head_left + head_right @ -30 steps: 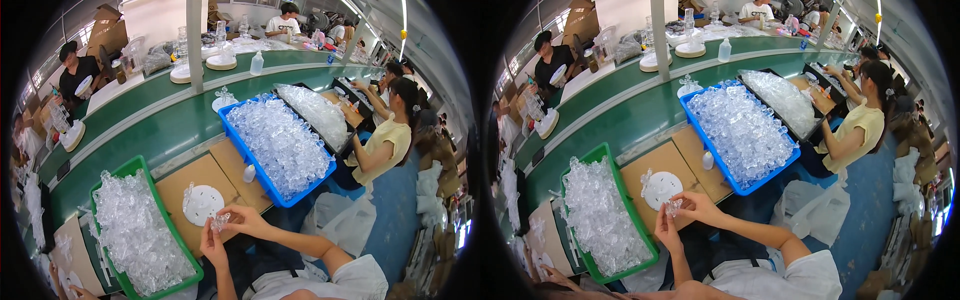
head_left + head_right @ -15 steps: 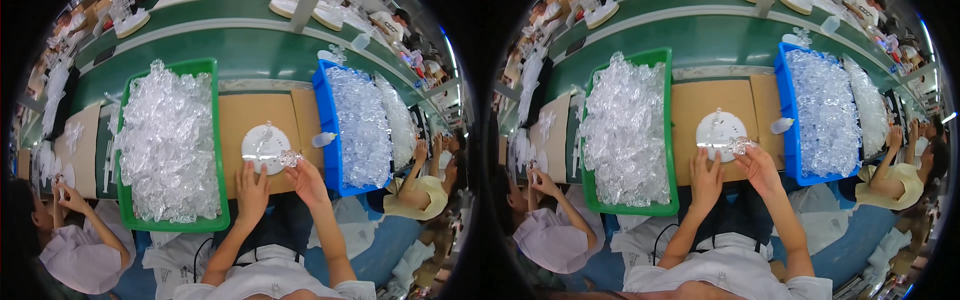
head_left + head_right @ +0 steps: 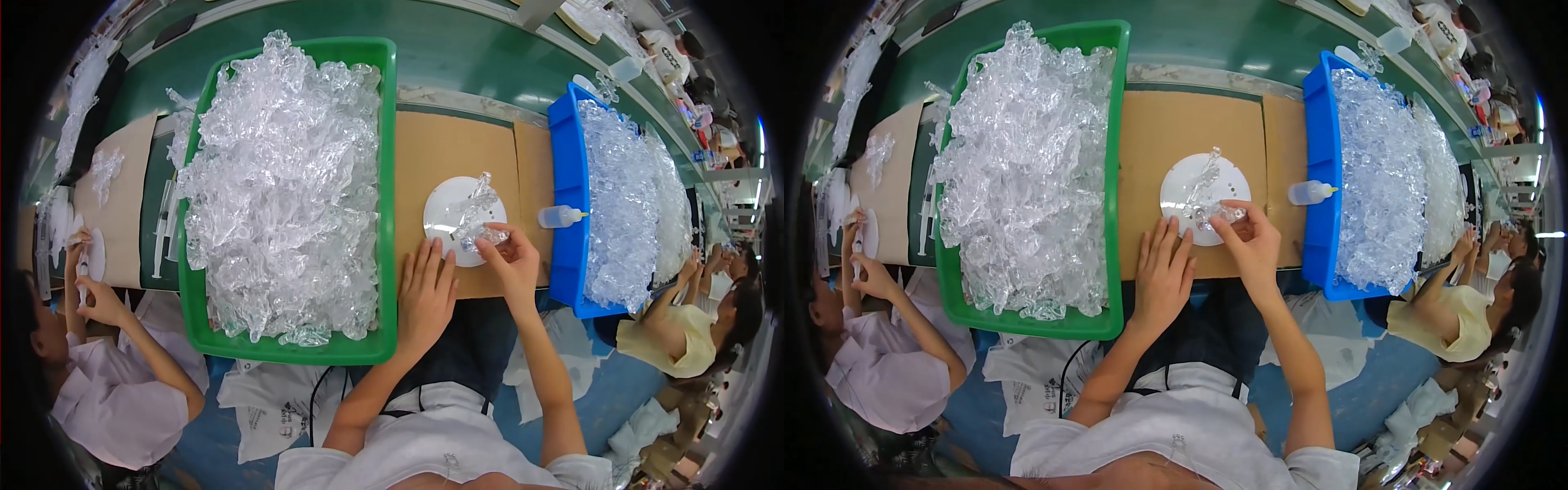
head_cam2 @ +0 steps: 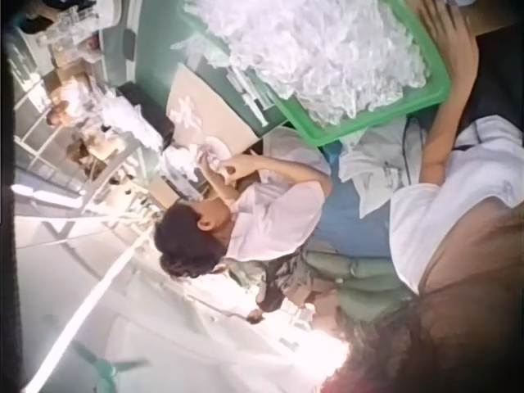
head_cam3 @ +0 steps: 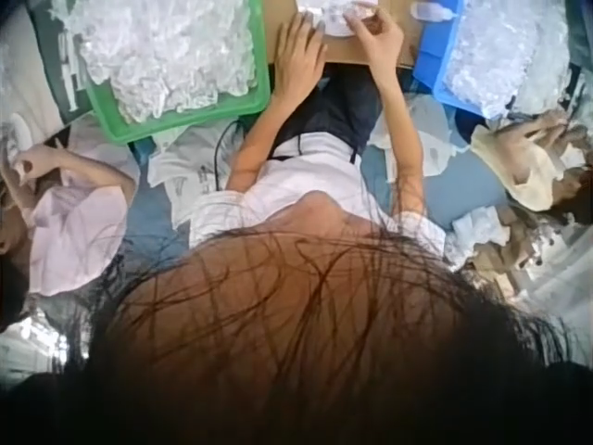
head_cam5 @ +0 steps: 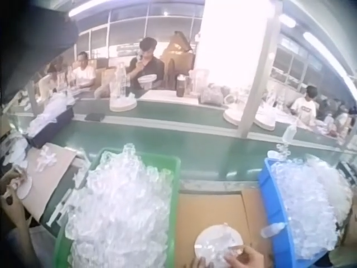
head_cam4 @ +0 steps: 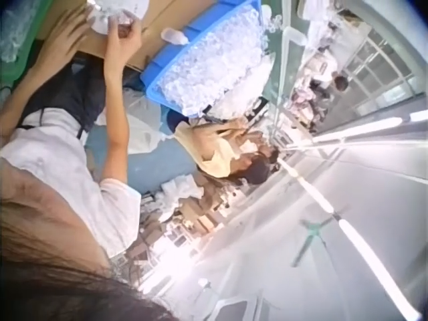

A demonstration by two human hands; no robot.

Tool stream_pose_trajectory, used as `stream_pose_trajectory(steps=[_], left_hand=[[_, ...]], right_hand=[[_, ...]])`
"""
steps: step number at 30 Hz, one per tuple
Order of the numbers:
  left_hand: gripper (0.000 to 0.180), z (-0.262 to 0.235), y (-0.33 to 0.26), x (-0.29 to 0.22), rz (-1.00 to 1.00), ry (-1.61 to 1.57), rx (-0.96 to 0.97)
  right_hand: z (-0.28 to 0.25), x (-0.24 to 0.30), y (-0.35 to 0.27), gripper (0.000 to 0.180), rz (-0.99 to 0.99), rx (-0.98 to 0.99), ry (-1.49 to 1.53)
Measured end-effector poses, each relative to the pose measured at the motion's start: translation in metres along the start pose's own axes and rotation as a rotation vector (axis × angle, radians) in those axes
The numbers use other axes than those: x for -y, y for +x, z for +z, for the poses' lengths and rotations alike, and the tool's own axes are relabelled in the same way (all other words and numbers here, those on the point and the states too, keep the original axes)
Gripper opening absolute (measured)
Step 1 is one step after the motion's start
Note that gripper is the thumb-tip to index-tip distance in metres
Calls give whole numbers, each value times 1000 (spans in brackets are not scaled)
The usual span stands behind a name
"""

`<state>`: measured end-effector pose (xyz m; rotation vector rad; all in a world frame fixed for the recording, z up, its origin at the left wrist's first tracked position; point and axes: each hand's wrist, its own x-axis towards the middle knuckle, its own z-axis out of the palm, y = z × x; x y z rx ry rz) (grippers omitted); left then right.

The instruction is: Assembling decorative lamps by gluing plastic crystal pieces onto circular bases.

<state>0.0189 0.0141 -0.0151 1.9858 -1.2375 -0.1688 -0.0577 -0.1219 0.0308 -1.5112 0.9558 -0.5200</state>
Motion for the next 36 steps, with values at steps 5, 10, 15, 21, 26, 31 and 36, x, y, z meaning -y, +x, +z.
stream_pose_trajectory(steps=[5, 10, 15, 21, 26, 31, 36], left_hand=[[40, 0, 0, 2, 8, -11, 4], [41, 1, -1, 3, 0, -22, 13], [42, 2, 1, 2, -11, -54, 15], [42, 4, -1, 1, -26, -58, 14], [44, 3, -2, 2, -19, -48, 12], [46, 6, -4, 4, -13, -16, 2], [46, 3, -4, 7, 7, 24, 3]], right_hand=[[14, 3, 1, 27, -63, -17, -199], [26, 5, -4, 29, -383, -85, -576], [36, 10, -2, 26, -483, -122, -706], [35, 6, -7, 24, -574, -104, -763], [40, 6, -7, 25, -562, -90, -817], [35, -6, -8, 28, -530, -151, -683], [45, 1, -5, 22, -509, -148, -754]])
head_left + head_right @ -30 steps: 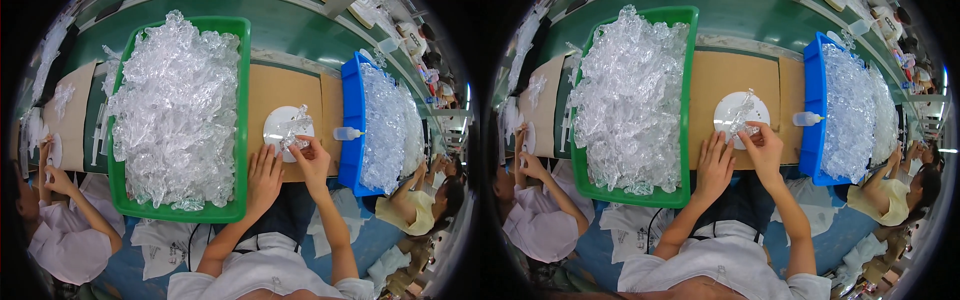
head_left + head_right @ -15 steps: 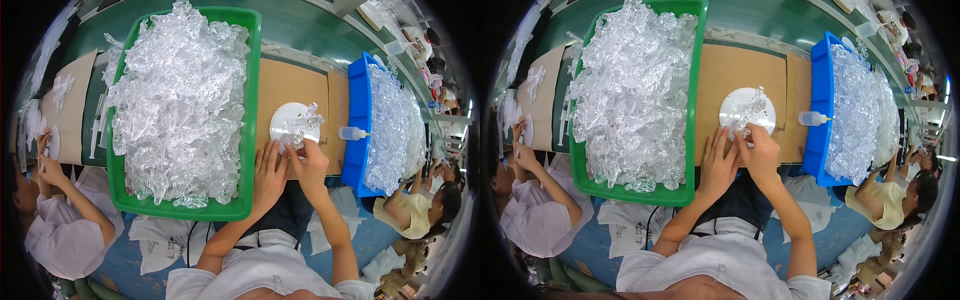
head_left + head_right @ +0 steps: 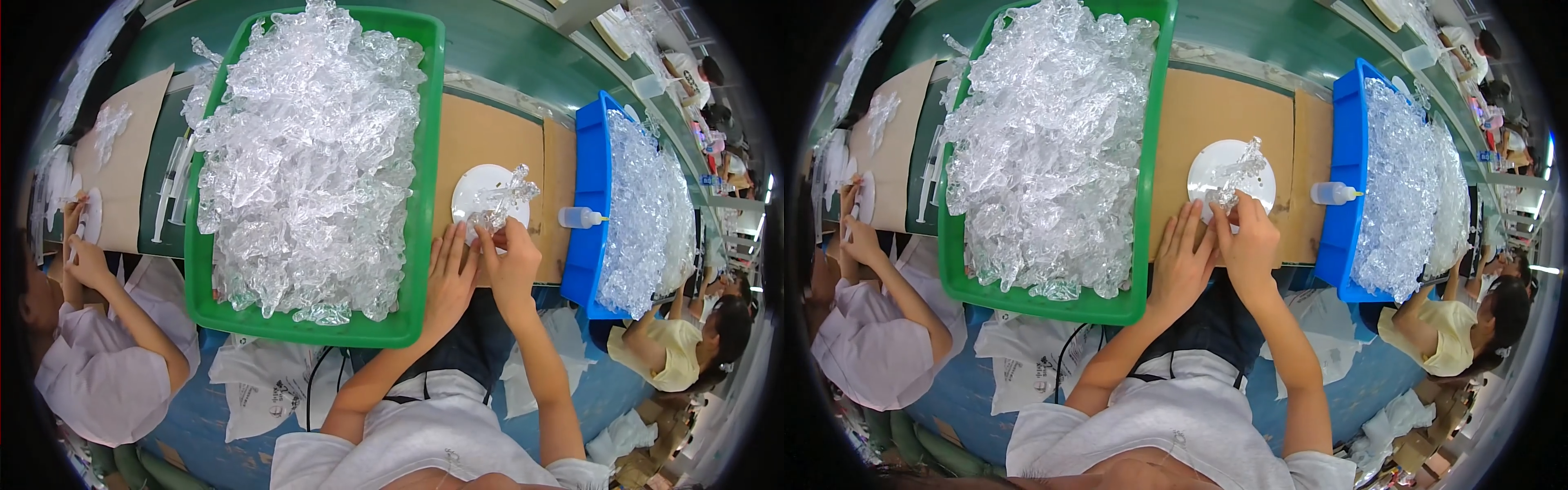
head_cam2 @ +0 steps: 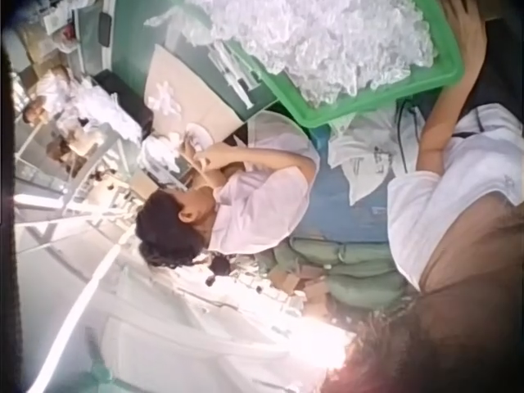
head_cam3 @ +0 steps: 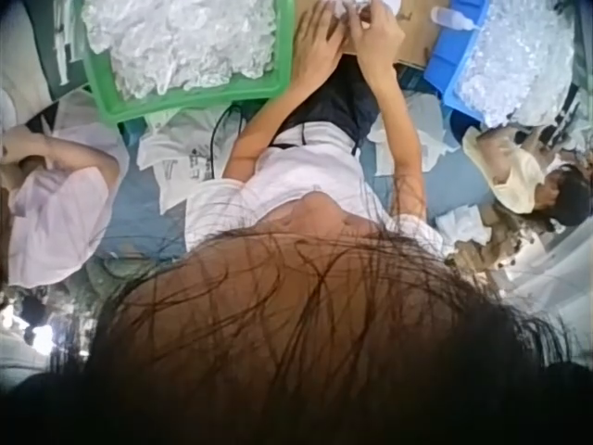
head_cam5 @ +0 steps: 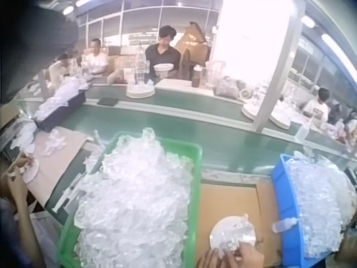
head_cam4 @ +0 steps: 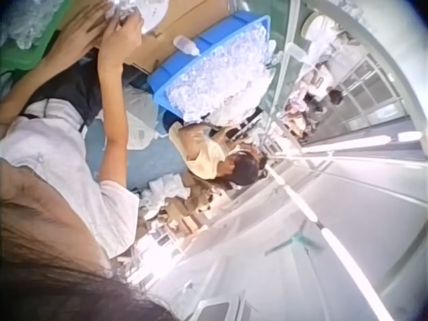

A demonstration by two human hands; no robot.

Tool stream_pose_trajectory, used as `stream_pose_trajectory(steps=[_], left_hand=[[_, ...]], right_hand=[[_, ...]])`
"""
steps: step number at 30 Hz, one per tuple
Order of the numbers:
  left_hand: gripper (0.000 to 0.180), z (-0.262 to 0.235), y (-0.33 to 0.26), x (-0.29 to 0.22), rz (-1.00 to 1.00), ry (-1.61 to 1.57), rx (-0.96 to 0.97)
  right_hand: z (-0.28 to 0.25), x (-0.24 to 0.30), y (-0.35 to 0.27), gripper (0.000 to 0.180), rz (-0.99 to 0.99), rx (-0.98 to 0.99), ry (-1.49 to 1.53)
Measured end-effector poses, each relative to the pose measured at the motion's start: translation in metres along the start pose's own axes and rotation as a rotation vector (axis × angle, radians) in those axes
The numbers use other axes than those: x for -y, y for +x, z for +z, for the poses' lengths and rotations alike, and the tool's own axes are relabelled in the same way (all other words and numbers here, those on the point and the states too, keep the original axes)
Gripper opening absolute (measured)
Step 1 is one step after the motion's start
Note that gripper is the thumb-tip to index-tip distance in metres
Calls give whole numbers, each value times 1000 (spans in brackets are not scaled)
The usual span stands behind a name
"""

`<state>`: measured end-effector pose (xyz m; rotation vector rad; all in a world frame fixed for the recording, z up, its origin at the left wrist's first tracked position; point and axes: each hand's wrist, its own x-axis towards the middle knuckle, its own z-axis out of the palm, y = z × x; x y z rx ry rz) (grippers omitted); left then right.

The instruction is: Assembling decorative lamps by gluing plastic crystal pieces onto circular bases.

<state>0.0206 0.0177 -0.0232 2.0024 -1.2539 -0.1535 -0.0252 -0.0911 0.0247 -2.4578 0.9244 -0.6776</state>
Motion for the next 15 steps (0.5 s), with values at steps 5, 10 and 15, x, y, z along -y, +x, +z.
stream_pose_trajectory(steps=[5, 10, 15], left_hand=[[53, 7, 8, -7, 76, 33, 71], [64, 2, 4, -9, 48, 137, 121], [61, -6, 3, -11, 79, 268, 100]], right_hand=[[-8, -12, 2, 28, 19, -8, 50], [-42, -3, -1, 36, -4, 90, 231], [-174, -31, 36, 21, -33, -250, -155]])
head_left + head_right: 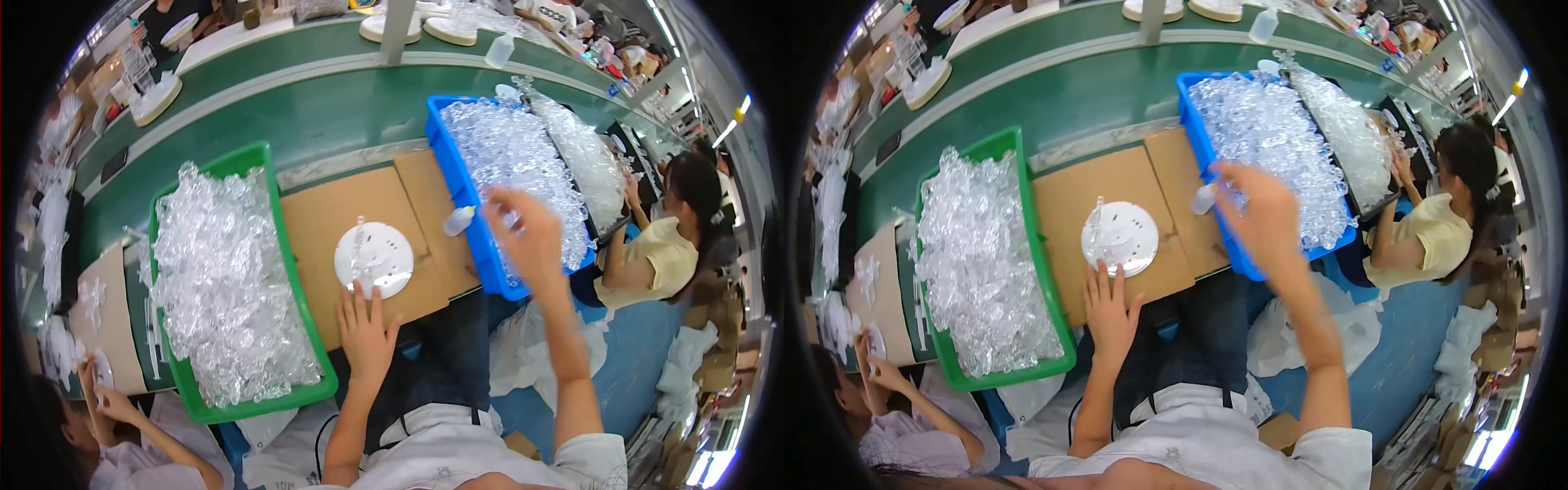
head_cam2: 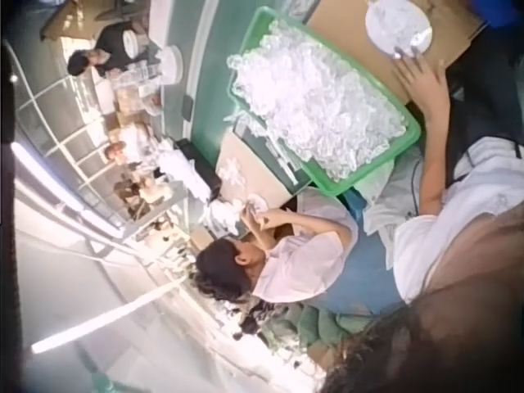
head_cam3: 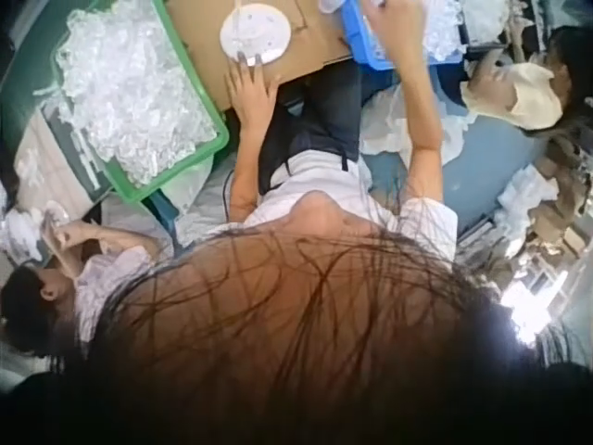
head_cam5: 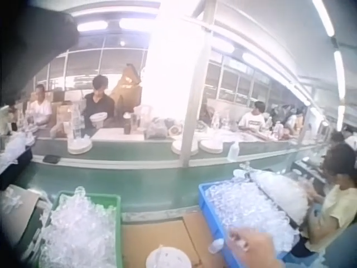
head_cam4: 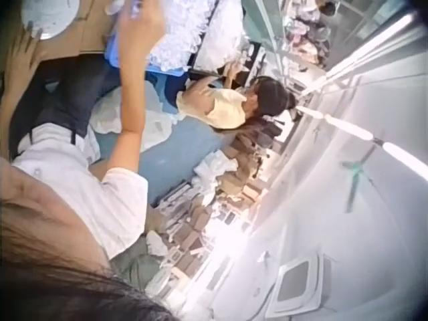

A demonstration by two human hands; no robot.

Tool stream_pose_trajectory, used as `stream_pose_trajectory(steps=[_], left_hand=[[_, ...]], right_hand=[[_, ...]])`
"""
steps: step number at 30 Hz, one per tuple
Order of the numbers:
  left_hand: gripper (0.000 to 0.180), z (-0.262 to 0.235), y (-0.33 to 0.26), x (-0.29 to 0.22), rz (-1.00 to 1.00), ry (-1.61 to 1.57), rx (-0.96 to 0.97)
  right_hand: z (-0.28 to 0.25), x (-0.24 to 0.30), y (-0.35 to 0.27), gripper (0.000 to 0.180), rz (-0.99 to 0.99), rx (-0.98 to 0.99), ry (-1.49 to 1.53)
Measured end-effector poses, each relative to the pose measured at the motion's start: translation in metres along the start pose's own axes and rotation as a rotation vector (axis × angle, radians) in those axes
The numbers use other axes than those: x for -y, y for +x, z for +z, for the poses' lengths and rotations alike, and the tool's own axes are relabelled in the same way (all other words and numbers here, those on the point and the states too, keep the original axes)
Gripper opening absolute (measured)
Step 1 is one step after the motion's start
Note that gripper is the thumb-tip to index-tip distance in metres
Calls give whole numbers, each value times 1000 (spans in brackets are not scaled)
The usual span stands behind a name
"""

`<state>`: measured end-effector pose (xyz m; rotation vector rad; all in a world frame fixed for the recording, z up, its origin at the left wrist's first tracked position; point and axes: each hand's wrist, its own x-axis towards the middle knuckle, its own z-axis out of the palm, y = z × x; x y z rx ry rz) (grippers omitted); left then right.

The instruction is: Assembling decorative lamps by gluing plastic crystal pieces onto circular bases.

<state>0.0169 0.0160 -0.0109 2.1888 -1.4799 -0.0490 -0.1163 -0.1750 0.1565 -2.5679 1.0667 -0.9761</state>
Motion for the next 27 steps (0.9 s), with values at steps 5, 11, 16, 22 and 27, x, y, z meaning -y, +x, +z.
stream_pose_trajectory(steps=[5, 11, 16, 22, 27], left_hand=[[53, -1, 9, 0, -13, -46, 10], [48, -4, 12, 10, -20, -20, 51], [49, -1, 12, 8, -31, -62, 43], [52, -1, 12, 9, -21, -54, 45], [52, -1, 13, 7, -13, -56, 26]], right_hand=[[-20, -76, 73, 20, -431, 228, -403], [-25, -106, 115, 22, -124, 529, -559], [-31, -138, 125, 19, -40, 546, -191], [-44, -133, 112, 15, 162, 362, 243], [-23, -125, 101, 15, -121, 401, -171]])
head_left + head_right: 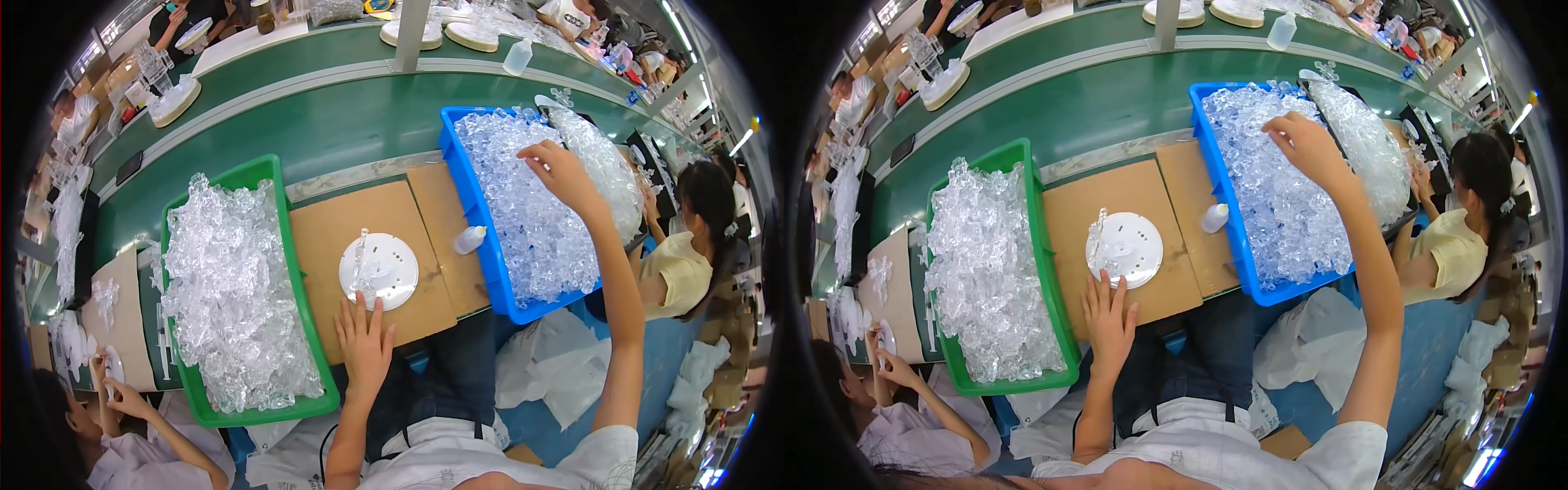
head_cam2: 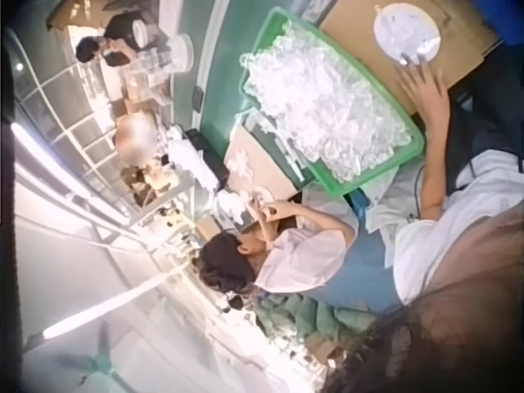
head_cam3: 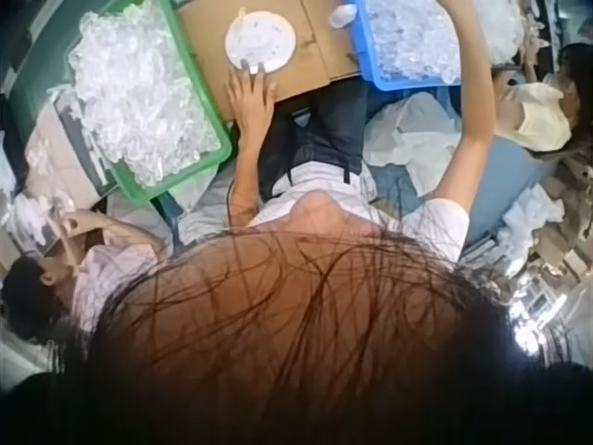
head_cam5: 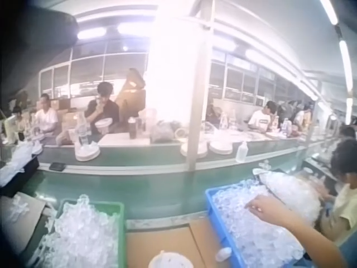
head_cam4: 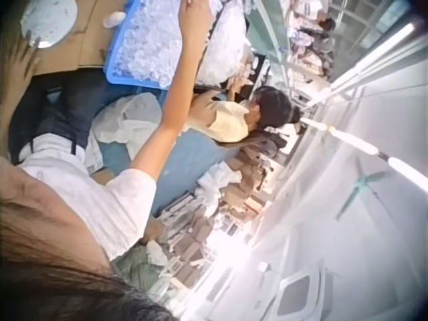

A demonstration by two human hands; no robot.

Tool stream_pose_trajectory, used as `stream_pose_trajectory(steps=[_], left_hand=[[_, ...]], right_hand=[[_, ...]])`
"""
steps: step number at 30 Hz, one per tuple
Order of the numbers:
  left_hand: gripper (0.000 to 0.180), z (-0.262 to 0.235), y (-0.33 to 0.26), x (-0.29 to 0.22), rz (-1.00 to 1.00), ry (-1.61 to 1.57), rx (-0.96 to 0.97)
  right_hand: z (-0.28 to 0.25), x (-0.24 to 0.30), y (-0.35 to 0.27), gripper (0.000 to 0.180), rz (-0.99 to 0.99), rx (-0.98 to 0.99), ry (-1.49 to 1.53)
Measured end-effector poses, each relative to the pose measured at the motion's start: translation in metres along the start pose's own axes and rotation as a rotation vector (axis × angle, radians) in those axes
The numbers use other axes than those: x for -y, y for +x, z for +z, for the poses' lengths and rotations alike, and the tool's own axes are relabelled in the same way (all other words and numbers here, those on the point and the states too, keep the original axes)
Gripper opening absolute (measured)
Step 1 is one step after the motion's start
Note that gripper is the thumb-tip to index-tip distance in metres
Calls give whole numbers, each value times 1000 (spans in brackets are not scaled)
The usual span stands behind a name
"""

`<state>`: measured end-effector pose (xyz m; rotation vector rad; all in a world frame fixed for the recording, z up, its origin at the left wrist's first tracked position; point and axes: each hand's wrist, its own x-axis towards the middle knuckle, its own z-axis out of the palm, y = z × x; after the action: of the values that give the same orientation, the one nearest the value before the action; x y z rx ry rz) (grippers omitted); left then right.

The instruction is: Assembling decorative lamps by gluing plastic crystal pieces onto circular bases.

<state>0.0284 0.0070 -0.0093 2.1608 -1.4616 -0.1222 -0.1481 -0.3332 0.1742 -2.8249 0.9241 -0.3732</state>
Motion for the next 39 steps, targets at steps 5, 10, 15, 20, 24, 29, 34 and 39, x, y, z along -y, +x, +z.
stream_pose_trajectory(steps=[5, 10, 15, 20, 24, 29, 34, 39], left_hand=[[53, 0, -2, 2, 6, 11, -7], [53, 0, -3, 3, 4, 12, -7], [51, 1, -2, -1, -11, -30, 1], [50, 1, -3, 0, -6, 3, -12], [49, -2, -15, -6, -58, -226, -102], [49, -14, -15, -46, -212, -1489, 30], [60, -18, -7, -33, -409, -1577, 108], [51, -18, 5, -29, -303, -1554, 165]], right_hand=[[14, 44, -8, 19, -272, 184, -289], [21, 64, -9, 28, -264, 355, -359], [25, 48, -9, 28, -169, 363, -278], [-3, 65, -35, 34, -64, 80, 123], [8, 134, -89, 37, -87, -61, 276], [87, 205, -130, 38, -191, 26, 442], [101, 182, -114, 42, -142, 10, 704], [115, 178, -109, 34, 167, 250, 972]])
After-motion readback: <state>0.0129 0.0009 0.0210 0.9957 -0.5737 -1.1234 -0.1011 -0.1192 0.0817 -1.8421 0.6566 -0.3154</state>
